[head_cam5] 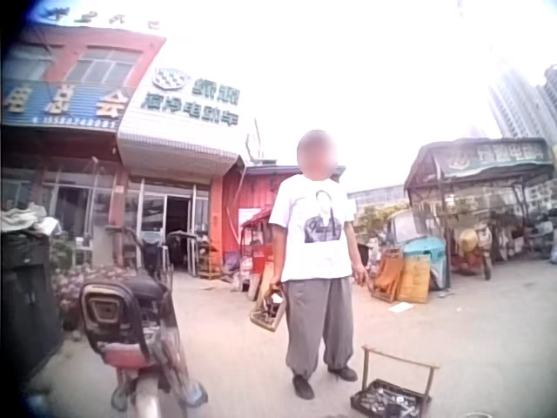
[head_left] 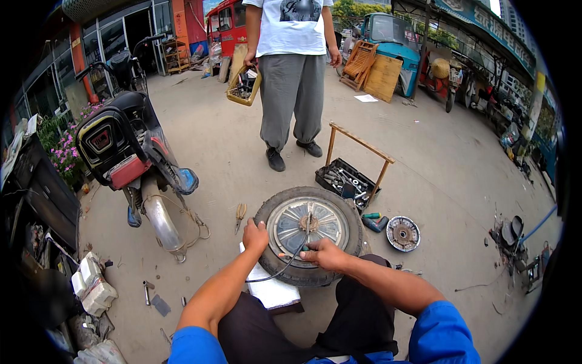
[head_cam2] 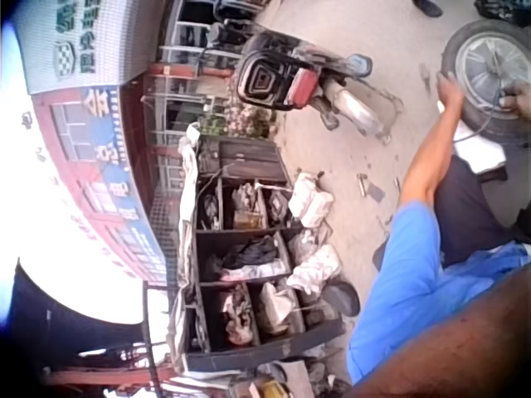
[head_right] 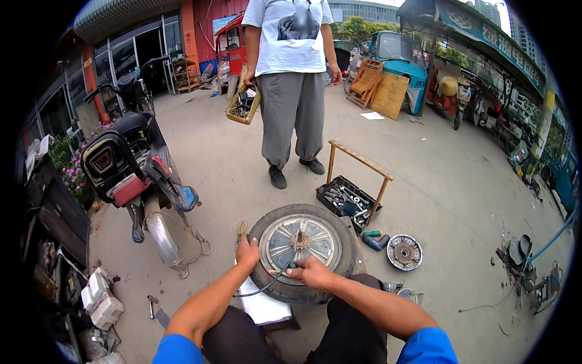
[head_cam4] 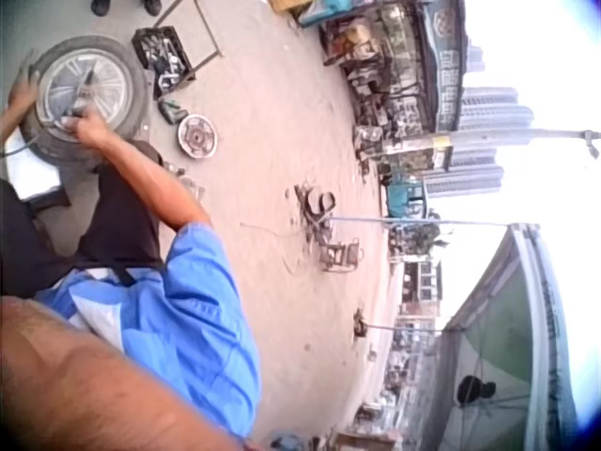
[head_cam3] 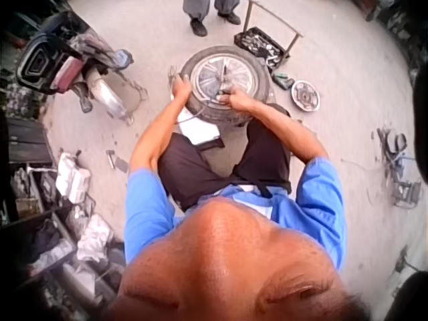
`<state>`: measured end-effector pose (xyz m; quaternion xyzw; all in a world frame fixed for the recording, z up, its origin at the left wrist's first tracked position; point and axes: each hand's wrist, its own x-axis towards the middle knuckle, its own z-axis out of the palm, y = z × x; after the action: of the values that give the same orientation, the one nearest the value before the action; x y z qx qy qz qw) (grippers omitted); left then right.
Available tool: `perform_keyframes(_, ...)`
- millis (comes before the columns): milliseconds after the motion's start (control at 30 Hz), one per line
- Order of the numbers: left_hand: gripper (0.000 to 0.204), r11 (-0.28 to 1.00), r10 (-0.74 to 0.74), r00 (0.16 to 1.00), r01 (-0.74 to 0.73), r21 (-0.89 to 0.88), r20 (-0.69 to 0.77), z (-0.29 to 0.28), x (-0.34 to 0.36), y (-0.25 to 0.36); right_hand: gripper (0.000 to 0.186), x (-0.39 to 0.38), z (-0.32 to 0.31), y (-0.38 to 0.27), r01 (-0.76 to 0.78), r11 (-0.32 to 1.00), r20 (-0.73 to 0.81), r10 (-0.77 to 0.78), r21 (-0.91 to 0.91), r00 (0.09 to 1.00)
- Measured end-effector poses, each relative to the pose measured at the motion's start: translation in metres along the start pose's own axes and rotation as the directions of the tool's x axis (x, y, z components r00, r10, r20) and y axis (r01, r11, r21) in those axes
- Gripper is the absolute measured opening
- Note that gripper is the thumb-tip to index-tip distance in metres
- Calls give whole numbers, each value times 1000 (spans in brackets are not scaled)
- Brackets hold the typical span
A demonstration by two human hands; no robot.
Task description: The person uses a screwdriver to pry the tire bead away from the rim of a motorcycle wheel. They work around the circumference of the tire, eventually flipping the wheel over to reveal the internal stator and copper windings.
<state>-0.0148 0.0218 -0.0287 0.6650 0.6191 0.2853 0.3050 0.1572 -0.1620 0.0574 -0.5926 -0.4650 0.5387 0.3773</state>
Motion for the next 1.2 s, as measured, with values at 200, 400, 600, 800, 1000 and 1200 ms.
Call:
perform_keyframes(200, 58, 1000, -19, 1000, 19, 12, -2, -4, -3, 1, 38, 7, -14, -8, 219, 824, 126, -179, -522, 976)
perform_keyframes(400, 56, 999, -14, 1000, 14, 46, 12, -6, -3, 3, 39, 5, -17, -17, 252, 615, 155, -208, -747, 966)
perform_keyframes(600, 55, 999, -10, 1000, 9, 50, 17, -6, -3, 4, 35, -4, -22, -23, 238, 654, 70, -273, -718, 959)
perform_keyframes(800, 55, 1000, 19, 1000, -19, 17, -4, -4, -7, 10, 30, -17, -64, -13, 299, 594, 134, -306, -747, 942)
perform_keyframes(1000, 57, 1000, 20, 999, -19, 20, -34, -4, -3, 3, 33, -22, -88, -23, 148, 637, 23, -201, -757, 979)
perform_keyframes(1200, 57, 1000, -10, 1000, 10, -21, 15, -6, -4, 8, 33, -22, -92, -14, 157, 676, 26, -200, -720, 980)
